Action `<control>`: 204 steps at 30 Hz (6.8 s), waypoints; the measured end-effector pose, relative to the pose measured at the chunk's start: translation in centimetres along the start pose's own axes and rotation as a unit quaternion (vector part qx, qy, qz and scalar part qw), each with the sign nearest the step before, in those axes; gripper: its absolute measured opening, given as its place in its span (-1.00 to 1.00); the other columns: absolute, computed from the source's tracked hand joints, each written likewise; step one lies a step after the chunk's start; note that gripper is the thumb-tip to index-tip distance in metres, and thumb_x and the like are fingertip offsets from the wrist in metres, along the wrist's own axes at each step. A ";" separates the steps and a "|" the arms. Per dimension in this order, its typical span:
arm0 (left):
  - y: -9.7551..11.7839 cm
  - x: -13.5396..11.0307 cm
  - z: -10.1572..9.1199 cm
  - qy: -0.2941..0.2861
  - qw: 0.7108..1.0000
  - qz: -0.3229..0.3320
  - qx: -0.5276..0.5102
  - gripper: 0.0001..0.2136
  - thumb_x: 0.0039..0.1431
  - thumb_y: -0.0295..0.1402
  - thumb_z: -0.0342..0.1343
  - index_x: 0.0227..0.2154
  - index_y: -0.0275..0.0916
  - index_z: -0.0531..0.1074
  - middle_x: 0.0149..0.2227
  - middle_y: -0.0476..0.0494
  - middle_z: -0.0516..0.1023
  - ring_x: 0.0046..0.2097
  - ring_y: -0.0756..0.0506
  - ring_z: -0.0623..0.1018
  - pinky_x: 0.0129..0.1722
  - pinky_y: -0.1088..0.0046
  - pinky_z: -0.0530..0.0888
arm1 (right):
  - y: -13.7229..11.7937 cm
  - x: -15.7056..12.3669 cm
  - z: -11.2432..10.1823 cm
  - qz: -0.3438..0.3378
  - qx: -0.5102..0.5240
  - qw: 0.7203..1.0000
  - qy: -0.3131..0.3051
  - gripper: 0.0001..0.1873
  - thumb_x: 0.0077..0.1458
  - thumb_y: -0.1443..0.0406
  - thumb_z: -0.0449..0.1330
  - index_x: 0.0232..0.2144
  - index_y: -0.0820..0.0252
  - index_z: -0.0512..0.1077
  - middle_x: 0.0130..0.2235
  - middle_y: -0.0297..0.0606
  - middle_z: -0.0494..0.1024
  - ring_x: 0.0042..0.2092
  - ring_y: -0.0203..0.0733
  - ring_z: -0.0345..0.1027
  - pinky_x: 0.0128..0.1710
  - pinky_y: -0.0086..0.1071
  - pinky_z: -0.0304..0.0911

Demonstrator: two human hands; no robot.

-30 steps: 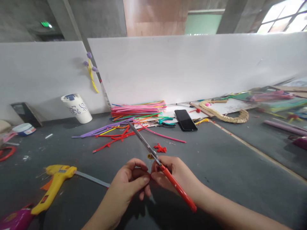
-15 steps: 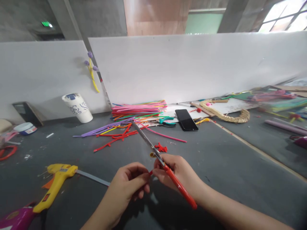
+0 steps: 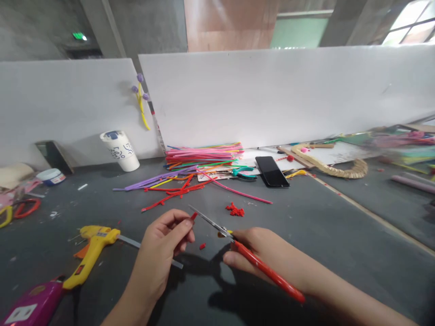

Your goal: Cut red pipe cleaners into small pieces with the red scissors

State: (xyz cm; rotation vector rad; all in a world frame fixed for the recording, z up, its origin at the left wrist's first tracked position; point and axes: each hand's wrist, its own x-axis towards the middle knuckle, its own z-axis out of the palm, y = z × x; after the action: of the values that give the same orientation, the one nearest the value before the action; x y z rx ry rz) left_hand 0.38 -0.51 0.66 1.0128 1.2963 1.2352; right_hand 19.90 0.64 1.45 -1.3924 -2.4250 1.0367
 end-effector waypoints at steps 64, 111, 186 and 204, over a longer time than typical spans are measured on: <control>-1.5 -0.9 2.4 -0.172 0.979 -0.113 0.015 -0.78 -0.10 -0.26 0.14 -0.42 -0.27 0.31 -0.67 0.07 0.35 -0.68 0.12 0.28 -0.72 0.66 0.07 | -0.4 0.8 2.1 -0.056 0.276 0.954 0.104 -0.90 -0.25 0.46 0.00 -0.56 0.24 0.24 -0.58 -0.45 0.23 -0.53 -0.41 0.03 -0.56 -0.58 0.02; -0.1 -0.2 0.2 -0.011 0.999 0.019 0.039 -0.88 -0.07 -0.31 0.11 -0.50 -0.28 0.39 -0.63 0.01 0.46 -0.64 0.12 0.29 -0.69 0.68 0.14 | -0.4 -0.2 0.6 0.001 0.017 1.000 -0.007 -0.63 0.02 0.02 -0.02 -0.52 0.20 0.25 -0.59 -0.40 0.25 -0.56 -0.39 0.06 -0.62 -0.54 -0.10; -0.8 -0.4 1.1 -0.077 0.996 -0.033 0.014 -0.84 -0.03 -0.26 0.08 -0.47 -0.27 0.33 -0.65 0.03 0.43 -0.73 0.16 0.21 -0.78 0.71 0.04 | 0.2 0.1 0.4 -0.024 0.068 0.994 0.085 -0.71 0.02 0.09 -0.01 -0.49 0.20 0.26 -0.57 -0.41 0.26 -0.54 -0.38 0.06 -0.56 -0.54 -0.02; 0.1 -0.3 0.4 -0.027 1.000 -0.002 0.001 -0.86 -0.03 -0.32 0.09 -0.51 -0.30 0.36 -0.63 0.01 0.45 -0.73 0.20 0.13 -0.74 0.70 0.04 | 0.0 -0.1 0.8 0.006 0.019 1.000 -0.016 -0.59 0.02 -0.04 -0.08 -0.55 0.17 0.21 -0.60 -0.43 0.21 -0.56 -0.41 0.00 -0.63 -0.57 -0.11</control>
State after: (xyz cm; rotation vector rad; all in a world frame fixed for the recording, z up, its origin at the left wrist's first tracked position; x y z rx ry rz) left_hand 0.83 -0.79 0.83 1.0374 1.2579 1.1971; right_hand 19.57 0.17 0.86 -1.3911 -2.4080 1.1097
